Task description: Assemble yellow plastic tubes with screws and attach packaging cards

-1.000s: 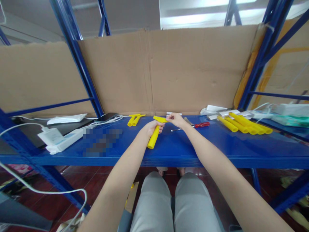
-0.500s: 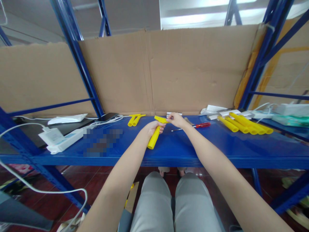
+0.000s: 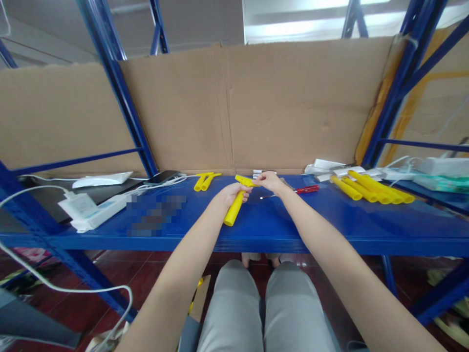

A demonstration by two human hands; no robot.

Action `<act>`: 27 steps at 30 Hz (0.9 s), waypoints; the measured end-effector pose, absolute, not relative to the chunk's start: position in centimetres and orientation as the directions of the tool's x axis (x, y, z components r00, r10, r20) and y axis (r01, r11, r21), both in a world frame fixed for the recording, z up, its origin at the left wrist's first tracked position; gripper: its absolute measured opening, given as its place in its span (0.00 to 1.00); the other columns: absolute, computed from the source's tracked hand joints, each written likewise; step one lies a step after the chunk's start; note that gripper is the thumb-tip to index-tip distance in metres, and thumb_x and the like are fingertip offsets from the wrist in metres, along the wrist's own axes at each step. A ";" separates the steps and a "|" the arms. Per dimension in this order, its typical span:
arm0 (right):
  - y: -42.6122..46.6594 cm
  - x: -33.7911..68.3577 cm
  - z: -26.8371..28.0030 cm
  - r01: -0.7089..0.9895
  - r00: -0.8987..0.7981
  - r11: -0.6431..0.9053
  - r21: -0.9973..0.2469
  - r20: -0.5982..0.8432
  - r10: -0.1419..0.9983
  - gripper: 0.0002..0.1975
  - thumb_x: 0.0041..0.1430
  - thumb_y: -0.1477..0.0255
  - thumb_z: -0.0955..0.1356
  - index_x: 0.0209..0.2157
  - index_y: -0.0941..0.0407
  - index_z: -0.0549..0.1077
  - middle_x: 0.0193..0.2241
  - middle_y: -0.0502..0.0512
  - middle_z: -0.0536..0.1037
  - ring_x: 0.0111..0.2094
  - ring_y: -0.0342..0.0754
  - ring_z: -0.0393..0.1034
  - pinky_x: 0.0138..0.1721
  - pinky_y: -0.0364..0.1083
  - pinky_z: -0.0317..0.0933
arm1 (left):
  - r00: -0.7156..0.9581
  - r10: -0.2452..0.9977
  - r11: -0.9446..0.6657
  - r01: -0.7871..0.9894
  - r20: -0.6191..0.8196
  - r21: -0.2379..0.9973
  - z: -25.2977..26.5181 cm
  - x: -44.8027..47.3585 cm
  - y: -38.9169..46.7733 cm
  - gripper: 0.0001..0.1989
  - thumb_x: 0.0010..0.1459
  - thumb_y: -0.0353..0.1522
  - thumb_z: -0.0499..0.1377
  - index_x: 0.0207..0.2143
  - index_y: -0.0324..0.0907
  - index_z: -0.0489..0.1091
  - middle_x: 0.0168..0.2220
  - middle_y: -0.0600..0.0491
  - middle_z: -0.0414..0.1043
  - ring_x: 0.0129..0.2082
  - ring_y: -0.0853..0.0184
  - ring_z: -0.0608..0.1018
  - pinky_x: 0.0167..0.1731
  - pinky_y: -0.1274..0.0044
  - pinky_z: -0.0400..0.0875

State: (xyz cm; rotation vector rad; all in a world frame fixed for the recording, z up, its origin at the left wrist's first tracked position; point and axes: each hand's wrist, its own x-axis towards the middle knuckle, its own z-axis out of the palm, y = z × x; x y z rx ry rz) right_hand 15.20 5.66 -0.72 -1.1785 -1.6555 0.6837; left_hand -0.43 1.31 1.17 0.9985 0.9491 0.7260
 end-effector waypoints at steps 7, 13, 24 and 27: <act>5.4 15.2 -0.8 0.323 0.022 0.204 -0.924 0.223 0.974 0.11 0.41 0.69 0.74 0.24 0.56 0.70 0.24 0.48 0.74 0.29 0.42 0.65 0.32 0.42 0.59 | 0.448 0.843 0.386 -0.120 -0.297 0.915 1.0 -0.7 1.7 0.10 0.56 0.18 0.48 0.28 0.37 0.63 0.17 0.59 0.57 0.12 0.78 0.59 0.11 0.86 0.54; 4.3 14.8 -0.1 0.136 -0.099 0.077 -0.988 0.064 0.993 0.04 0.51 0.73 0.71 0.27 0.57 0.72 0.27 0.51 0.76 0.25 0.39 0.64 0.27 0.39 0.57 | 0.454 0.844 0.394 -0.162 -0.286 0.905 0.9 -0.8 1.9 0.09 0.55 0.18 0.51 0.27 0.37 0.63 0.18 0.58 0.57 0.12 0.78 0.59 0.11 0.86 0.54; 4.3 14.7 0.1 0.101 -0.066 0.066 -0.993 0.060 0.996 0.06 0.60 0.70 0.66 0.34 0.56 0.74 0.43 0.58 0.79 0.33 0.43 0.72 0.31 0.41 0.65 | 0.445 0.850 0.408 -0.217 -0.282 0.887 1.0 -0.8 2.0 0.08 0.55 0.18 0.50 0.29 0.37 0.63 0.17 0.58 0.58 0.11 0.77 0.59 0.11 0.85 0.54; 4.4 14.8 0.3 0.087 -0.031 0.070 -0.994 0.068 0.997 0.05 0.59 0.71 0.67 0.35 0.56 0.74 0.42 0.58 0.79 0.34 0.44 0.73 0.34 0.43 0.66 | 0.437 0.855 0.399 -0.210 -0.280 0.893 0.9 -0.8 2.3 0.08 0.56 0.19 0.50 0.29 0.37 0.63 0.17 0.58 0.57 0.11 0.76 0.60 0.11 0.85 0.56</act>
